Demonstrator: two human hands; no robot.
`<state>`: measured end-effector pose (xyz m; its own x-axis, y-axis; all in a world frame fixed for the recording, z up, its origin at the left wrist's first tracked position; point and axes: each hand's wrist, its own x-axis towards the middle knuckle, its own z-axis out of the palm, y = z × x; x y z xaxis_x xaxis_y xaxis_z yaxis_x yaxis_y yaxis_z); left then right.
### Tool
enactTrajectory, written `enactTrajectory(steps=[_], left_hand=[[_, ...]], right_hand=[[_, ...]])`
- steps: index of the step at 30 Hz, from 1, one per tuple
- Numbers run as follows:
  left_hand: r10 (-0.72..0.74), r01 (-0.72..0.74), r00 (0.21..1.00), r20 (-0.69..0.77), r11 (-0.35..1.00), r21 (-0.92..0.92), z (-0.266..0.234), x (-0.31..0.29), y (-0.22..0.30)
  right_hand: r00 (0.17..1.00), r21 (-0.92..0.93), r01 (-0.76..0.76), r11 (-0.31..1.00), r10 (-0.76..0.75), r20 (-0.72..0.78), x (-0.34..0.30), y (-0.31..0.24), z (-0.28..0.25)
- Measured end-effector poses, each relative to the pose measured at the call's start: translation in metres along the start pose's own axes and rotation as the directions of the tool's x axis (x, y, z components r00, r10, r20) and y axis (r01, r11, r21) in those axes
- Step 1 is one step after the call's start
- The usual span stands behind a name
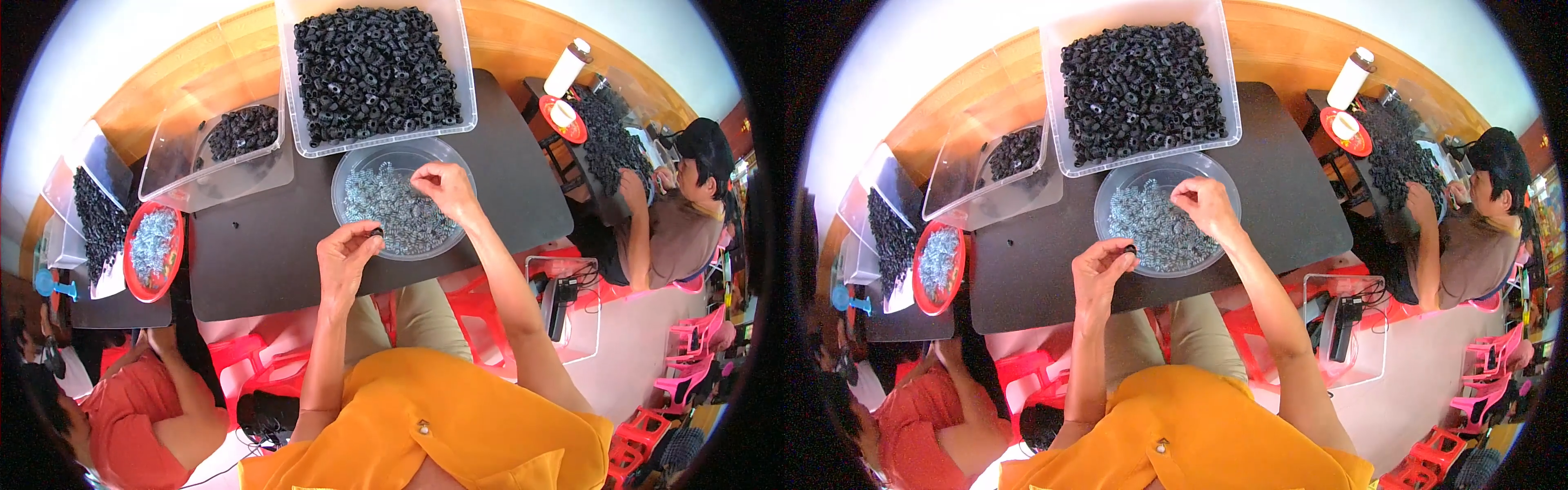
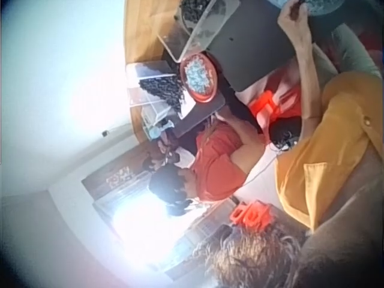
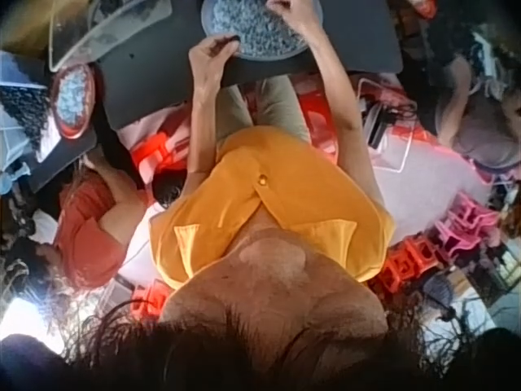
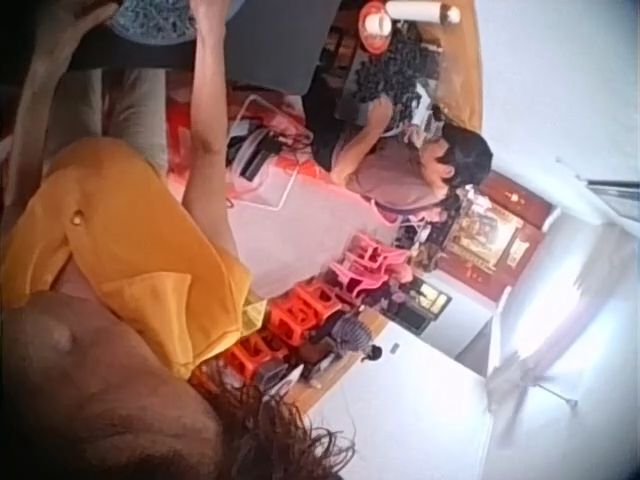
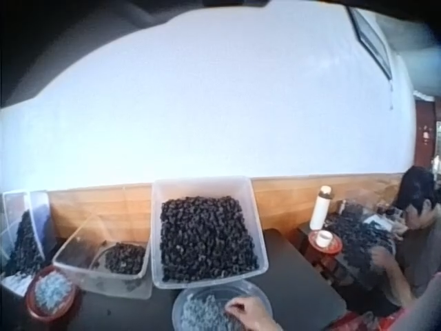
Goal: The worker is assembling small black and blue plastic components by hand in a workshop setting.
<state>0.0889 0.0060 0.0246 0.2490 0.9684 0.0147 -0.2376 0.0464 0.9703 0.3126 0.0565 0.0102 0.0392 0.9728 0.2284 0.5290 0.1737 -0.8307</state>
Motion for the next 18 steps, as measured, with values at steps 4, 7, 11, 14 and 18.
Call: enactTrajectory(steps=[4, 7, 11, 14, 18], left_hand=[[-0.001, 0.001, 1.000, 0.002, 1.000, -0.011, 0.005, 0.004, 0.004], [-0.003, 0.004, 1.000, 0.010, 0.997, -0.073, 0.012, 0.006, 0.005], [0.017, -0.012, 0.999, 0.037, 0.993, -0.118, 0.015, 0.007, 0.001], [0.018, -0.011, 0.999, 0.043, 0.989, -0.148, 0.015, 0.006, -0.001], [0.044, -0.034, 0.997, 0.065, 0.988, -0.152, 0.016, 0.006, -0.002]], right_hand=[[0.957, 0.556, -0.285, 0.781, 0.203, 0.205, -0.010, -0.032, -0.009], [0.964, 0.702, -0.262, 0.663, 0.147, 0.221, -0.026, -0.049, -0.002], [0.985, 0.734, -0.172, 0.657, 0.133, 0.112, -0.045, -0.062, 0.012], [0.993, 0.774, -0.063, 0.630, 0.115, -0.013, -0.051, -0.064, 0.018], [0.996, 0.739, -0.024, 0.673, 0.083, -0.044, -0.055, -0.067, 0.021]])
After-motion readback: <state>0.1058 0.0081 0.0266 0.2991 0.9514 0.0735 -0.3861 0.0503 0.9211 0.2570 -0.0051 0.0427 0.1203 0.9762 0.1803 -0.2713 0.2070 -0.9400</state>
